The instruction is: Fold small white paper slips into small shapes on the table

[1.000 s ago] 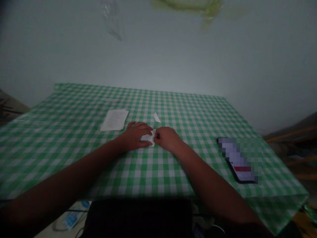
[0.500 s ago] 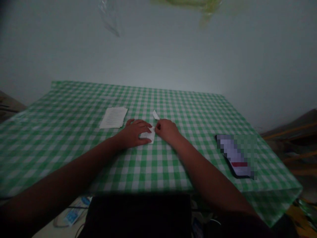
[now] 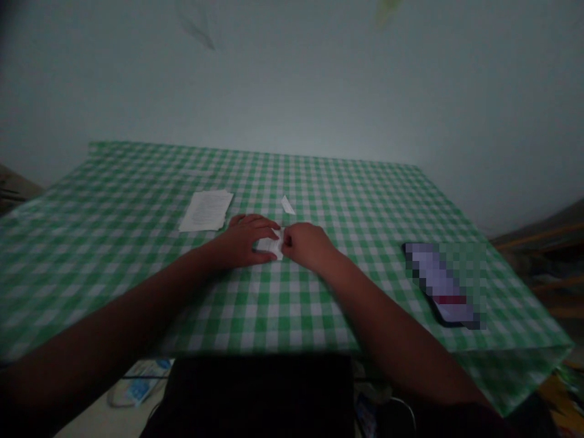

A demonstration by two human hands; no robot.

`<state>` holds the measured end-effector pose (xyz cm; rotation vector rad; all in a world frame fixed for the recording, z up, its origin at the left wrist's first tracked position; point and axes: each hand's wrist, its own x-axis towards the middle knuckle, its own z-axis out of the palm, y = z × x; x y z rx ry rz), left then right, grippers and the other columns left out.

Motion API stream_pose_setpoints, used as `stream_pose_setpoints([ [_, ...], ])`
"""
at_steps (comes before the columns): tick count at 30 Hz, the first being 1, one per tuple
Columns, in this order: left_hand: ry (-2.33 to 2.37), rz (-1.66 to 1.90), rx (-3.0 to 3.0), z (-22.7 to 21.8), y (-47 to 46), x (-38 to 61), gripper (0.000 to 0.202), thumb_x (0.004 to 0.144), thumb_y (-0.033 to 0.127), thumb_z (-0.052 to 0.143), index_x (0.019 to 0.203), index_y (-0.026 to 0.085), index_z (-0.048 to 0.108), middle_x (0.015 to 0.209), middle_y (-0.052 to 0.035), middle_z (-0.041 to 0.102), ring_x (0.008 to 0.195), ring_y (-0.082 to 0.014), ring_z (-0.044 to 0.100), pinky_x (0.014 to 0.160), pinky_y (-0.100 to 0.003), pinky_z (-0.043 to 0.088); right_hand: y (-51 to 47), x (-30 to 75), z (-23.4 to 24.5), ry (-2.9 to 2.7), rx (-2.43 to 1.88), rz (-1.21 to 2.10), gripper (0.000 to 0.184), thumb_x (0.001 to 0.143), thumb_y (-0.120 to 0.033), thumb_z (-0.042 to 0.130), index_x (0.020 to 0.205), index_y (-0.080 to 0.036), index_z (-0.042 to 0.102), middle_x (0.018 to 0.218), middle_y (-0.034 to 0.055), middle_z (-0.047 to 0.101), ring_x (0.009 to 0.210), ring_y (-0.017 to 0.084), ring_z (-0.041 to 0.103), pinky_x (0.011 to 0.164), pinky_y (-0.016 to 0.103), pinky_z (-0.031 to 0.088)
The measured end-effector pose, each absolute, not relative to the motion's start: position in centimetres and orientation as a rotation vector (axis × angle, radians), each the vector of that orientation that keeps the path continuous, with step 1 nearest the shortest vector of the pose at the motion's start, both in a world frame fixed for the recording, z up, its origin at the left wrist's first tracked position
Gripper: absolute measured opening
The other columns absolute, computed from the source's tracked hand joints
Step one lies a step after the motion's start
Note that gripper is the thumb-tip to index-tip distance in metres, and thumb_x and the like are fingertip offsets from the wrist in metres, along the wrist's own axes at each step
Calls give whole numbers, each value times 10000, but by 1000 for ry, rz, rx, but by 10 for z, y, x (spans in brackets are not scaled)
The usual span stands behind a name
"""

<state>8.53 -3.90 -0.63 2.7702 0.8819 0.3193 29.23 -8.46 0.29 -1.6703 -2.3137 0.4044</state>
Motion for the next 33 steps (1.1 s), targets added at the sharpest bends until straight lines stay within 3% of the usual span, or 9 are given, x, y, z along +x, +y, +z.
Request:
stream_pose_setpoints([
  [11, 777, 306, 2789, -4, -33, 81, 449, 811, 516, 693, 1182, 268, 648, 1400, -45, 571, 1294, -303, 463, 1073, -508, 306, -56, 290, -13, -1985, -1916, 180, 102, 837, -248, 588, 805, -200, 671, 842, 64, 693, 742, 188, 586, 610, 295, 354],
  [16, 604, 357, 2726, -4, -20, 67, 349, 979, 322, 484, 1294, 237, 609, 1354, -67, 617, 1259, -238, 528, 1085, -459, 369, -60, 295, -14, -1986, -1837, 111, 139, 886, -211, 515, 862, -174, 646, 915, 95, 674, 838, 207, 589, 700, 306, 406],
  [22, 508, 407, 2669, -9, -8, 53, 334, 947, 214, 511, 1254, 202, 641, 1349, -81, 621, 1228, -212, 565, 1073, -423, 425, -77, 304, -2, -2183, -1493, 415, 153, 837, -122, 542, 945, -186, 631, 880, 37, 668, 766, 160, 587, 706, 273, 425],
  [33, 534, 390, 2694, -8, -8, 55, 302, 869, 221, 646, 1164, 196, 707, 1347, -97, 616, 1204, -238, 573, 1073, -446, 439, -89, 298, 4, -1889, -1573, 876, 97, 839, -199, 624, 936, -205, 624, 859, 43, 705, 737, 171, 643, 649, 286, 474],
])
